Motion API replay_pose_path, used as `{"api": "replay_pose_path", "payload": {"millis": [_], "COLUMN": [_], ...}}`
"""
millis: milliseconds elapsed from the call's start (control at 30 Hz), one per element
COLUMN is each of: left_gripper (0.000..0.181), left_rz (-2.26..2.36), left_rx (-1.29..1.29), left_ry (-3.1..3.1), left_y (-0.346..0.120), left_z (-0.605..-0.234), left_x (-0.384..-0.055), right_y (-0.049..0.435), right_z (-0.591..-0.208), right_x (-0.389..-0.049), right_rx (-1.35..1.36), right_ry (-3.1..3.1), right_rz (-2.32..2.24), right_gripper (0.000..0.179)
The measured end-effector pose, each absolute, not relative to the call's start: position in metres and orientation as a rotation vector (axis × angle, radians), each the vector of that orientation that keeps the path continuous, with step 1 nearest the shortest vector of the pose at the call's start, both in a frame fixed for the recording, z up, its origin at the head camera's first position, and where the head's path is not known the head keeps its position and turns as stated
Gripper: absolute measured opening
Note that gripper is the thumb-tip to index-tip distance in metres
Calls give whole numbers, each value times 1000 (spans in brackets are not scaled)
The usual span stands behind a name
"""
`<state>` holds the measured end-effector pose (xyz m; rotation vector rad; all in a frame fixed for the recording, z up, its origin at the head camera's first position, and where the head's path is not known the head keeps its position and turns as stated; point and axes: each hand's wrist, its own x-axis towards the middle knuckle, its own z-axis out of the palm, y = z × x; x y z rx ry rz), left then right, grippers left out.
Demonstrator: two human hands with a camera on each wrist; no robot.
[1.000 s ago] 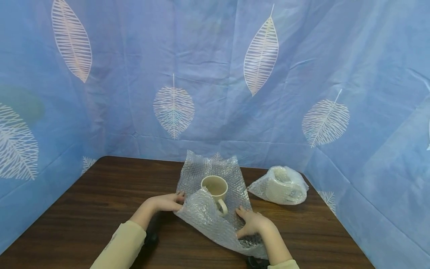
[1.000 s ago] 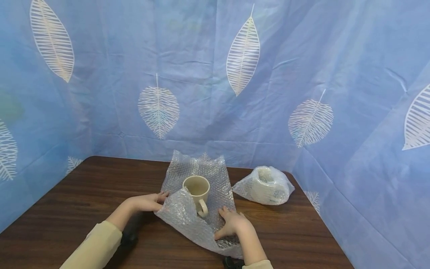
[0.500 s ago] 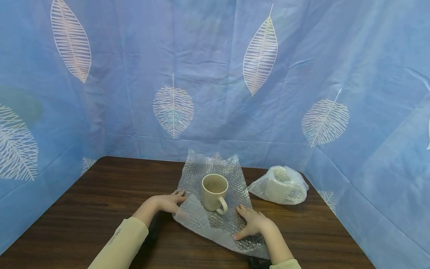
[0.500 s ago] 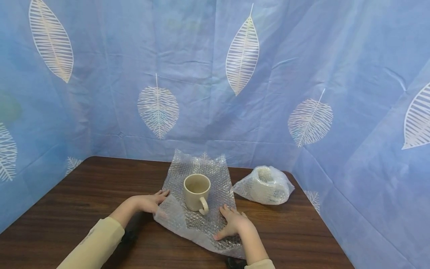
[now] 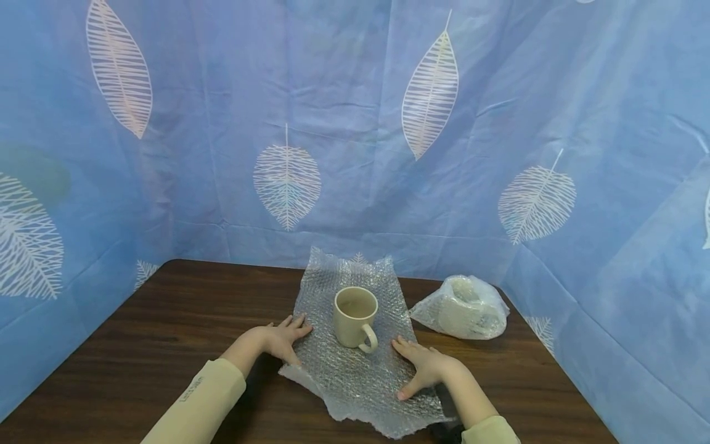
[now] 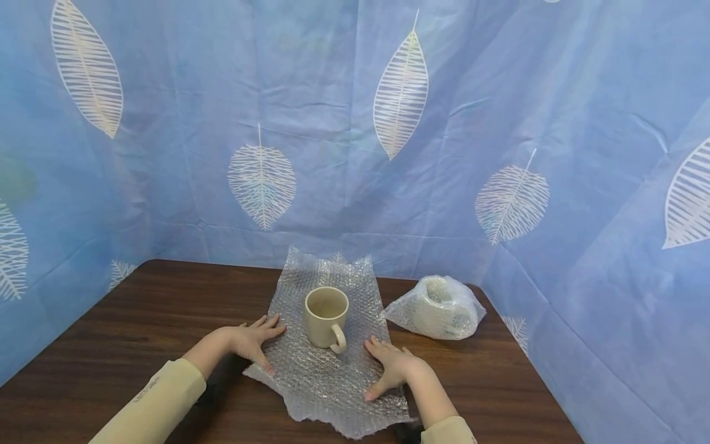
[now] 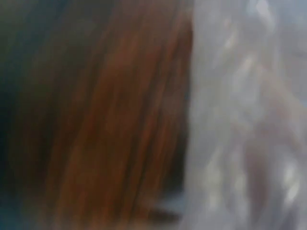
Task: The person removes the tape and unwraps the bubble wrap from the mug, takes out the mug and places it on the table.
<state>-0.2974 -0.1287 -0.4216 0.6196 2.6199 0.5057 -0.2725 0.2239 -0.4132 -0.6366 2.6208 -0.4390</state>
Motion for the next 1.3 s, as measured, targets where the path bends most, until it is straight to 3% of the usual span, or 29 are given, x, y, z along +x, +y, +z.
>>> {"api": "replay_pose_path", "payload": {"millis": [200,600,933,1300], "left_gripper": [110,118,109,86], "left_rz": [438,376,377,303], "left_rx": [614,582,551,616], "left_ry": [2636,2641,2652,2697], "left_y": [-127,-125,-128,-131], "left_z": [-422,-422,-419,-418], "left_x": [-295,-292,-284,-264], "right_y": [227,231,239,246], "right_z": [-414,-413,-415,-422], "right_x": [-277,-279,-282,-279], "right_rx": [-648,-664,-724,-791], "right_ry": [2606,2556,2515,2580], "right_rz": [-344,-278,-328,-395], "right_gripper": [110,117,120,118]}}
